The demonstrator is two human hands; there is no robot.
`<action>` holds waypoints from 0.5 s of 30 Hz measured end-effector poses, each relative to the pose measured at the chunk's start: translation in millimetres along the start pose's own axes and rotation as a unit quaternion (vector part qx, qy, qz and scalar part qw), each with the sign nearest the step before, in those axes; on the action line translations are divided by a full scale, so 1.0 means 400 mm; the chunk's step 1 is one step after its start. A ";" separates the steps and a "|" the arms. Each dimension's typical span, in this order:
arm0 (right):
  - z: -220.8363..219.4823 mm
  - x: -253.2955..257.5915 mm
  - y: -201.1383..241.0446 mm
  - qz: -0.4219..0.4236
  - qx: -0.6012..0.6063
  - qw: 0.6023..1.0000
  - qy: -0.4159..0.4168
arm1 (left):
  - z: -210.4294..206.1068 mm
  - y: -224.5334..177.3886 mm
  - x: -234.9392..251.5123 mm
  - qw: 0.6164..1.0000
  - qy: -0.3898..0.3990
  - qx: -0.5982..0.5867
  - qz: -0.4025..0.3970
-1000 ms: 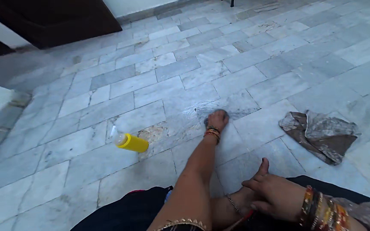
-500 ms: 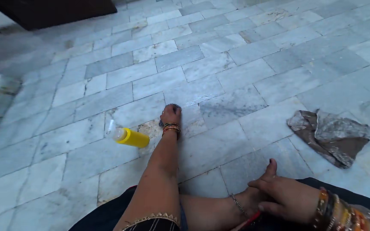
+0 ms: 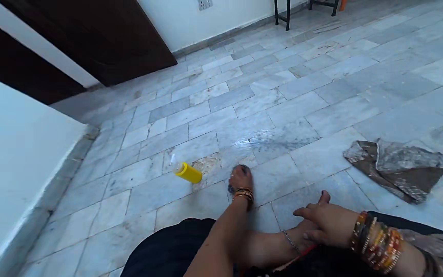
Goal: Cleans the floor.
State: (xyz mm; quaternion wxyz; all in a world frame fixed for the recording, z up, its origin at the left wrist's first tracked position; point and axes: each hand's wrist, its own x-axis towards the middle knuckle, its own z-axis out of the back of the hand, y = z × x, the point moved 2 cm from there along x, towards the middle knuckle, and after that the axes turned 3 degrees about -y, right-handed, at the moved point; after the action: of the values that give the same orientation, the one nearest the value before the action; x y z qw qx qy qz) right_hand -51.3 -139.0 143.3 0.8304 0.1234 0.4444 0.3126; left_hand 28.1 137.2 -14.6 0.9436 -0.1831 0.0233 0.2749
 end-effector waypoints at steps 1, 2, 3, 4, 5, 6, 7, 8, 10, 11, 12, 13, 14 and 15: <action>-0.002 -0.002 0.003 0.001 -0.007 1.000 -0.004 | -0.017 -0.035 -0.029 0.999 0.021 0.007 -0.027; -0.005 -0.004 0.007 0.001 -0.014 1.000 -0.006 | -0.037 -0.068 -0.057 0.998 0.037 0.015 -0.056; -0.006 -0.008 0.011 -0.001 -0.022 1.000 -0.007 | -0.057 -0.100 -0.087 0.995 0.054 0.021 -0.086; -0.008 -0.012 0.015 -0.002 -0.031 1.000 -0.007 | -0.074 -0.132 -0.115 0.991 0.071 0.024 -0.115; -0.011 -0.015 0.019 0.001 -0.040 0.999 -0.009 | -0.089 -0.162 -0.141 0.986 0.089 0.025 -0.141; -0.014 -0.018 0.023 0.005 -0.044 0.999 -0.012 | -0.103 -0.191 -0.163 0.980 0.107 0.025 -0.167; -0.017 -0.019 0.025 0.011 -0.045 0.999 -0.013 | -0.115 -0.220 -0.181 0.973 0.125 0.026 -0.191; -0.020 -0.020 0.025 0.017 -0.043 0.999 -0.015 | -0.126 -0.246 -0.196 0.967 0.140 0.026 -0.213; -0.024 -0.021 0.025 0.025 -0.038 0.999 -0.015 | -0.145 -0.290 -0.217 0.954 0.160 0.026 -0.251; -0.024 -0.019 0.022 0.025 -0.037 0.999 -0.013 | -0.152 -0.308 -0.221 0.950 0.162 0.024 -0.267; -0.023 -0.017 0.018 0.023 -0.034 0.999 -0.008 | -0.156 -0.323 -0.219 0.945 0.166 0.023 -0.281; -0.021 -0.015 0.013 0.020 -0.029 0.999 -0.004 | -0.159 -0.335 -0.211 0.940 0.170 0.021 -0.296; -0.018 -0.013 0.007 0.016 -0.023 1.000 0.002 | -0.163 -0.345 -0.197 0.934 0.172 0.021 -0.312; -0.016 -0.009 0.000 0.011 -0.018 1.000 0.006 | -0.168 -0.352 -0.177 0.930 0.167 0.019 -0.327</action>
State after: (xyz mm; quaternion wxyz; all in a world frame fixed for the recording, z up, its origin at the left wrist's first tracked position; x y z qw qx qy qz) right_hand -57.9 -141.9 142.1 0.8261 0.1118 0.4426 0.3306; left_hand 46.1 -32.9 -20.0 0.9669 -0.2063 0.1247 -0.0840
